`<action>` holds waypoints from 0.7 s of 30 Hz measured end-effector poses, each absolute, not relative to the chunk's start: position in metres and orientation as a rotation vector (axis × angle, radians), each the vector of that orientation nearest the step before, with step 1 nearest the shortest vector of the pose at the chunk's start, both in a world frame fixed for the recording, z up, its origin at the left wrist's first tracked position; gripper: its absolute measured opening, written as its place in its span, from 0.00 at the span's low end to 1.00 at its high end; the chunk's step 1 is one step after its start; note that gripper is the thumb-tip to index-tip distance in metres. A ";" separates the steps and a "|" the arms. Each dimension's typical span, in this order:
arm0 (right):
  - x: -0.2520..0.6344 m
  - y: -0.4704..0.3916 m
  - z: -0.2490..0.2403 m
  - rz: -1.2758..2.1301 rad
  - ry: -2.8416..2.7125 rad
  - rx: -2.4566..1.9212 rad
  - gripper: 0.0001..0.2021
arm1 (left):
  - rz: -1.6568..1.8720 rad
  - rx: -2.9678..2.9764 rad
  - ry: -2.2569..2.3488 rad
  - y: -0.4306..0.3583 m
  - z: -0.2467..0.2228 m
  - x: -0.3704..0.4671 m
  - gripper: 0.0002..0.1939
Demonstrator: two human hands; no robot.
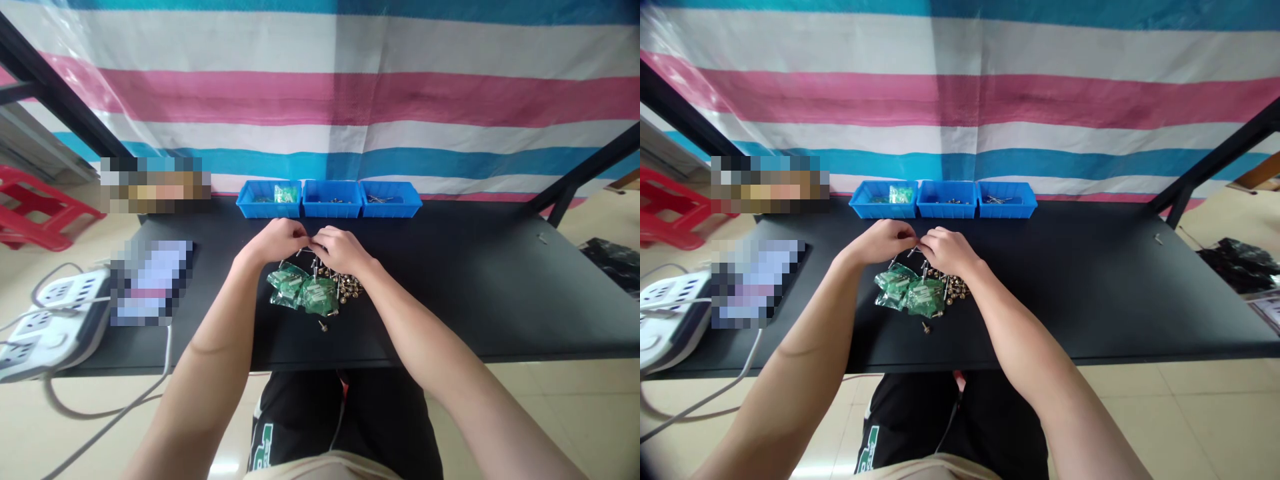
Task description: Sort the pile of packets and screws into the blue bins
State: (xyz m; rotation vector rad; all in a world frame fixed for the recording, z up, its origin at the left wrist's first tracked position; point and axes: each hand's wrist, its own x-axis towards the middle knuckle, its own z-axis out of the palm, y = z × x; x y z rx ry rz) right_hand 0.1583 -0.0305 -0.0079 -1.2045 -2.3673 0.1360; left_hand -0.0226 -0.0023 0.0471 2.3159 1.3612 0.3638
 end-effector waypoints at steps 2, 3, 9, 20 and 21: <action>0.158 -0.031 -0.008 0.142 -2.343 -1.213 0.15 | 0.427 2.324 1.374 -0.001 0.045 -0.022 0.14; 0.159 -0.031 -0.008 0.142 -2.326 -1.229 0.15 | 0.460 2.340 1.383 -0.001 0.044 -0.022 0.15; 0.162 -0.028 -0.011 0.146 -2.129 -1.346 0.13 | 0.641 2.407 1.447 0.002 0.033 -0.015 0.22; 0.168 -0.022 -0.015 0.216 -2.091 -1.327 0.12 | 0.826 2.223 1.493 0.003 0.024 -0.007 0.27; 0.169 -0.021 -0.016 0.213 -2.073 -1.338 0.11 | 0.831 2.206 1.505 0.002 0.024 -0.006 0.26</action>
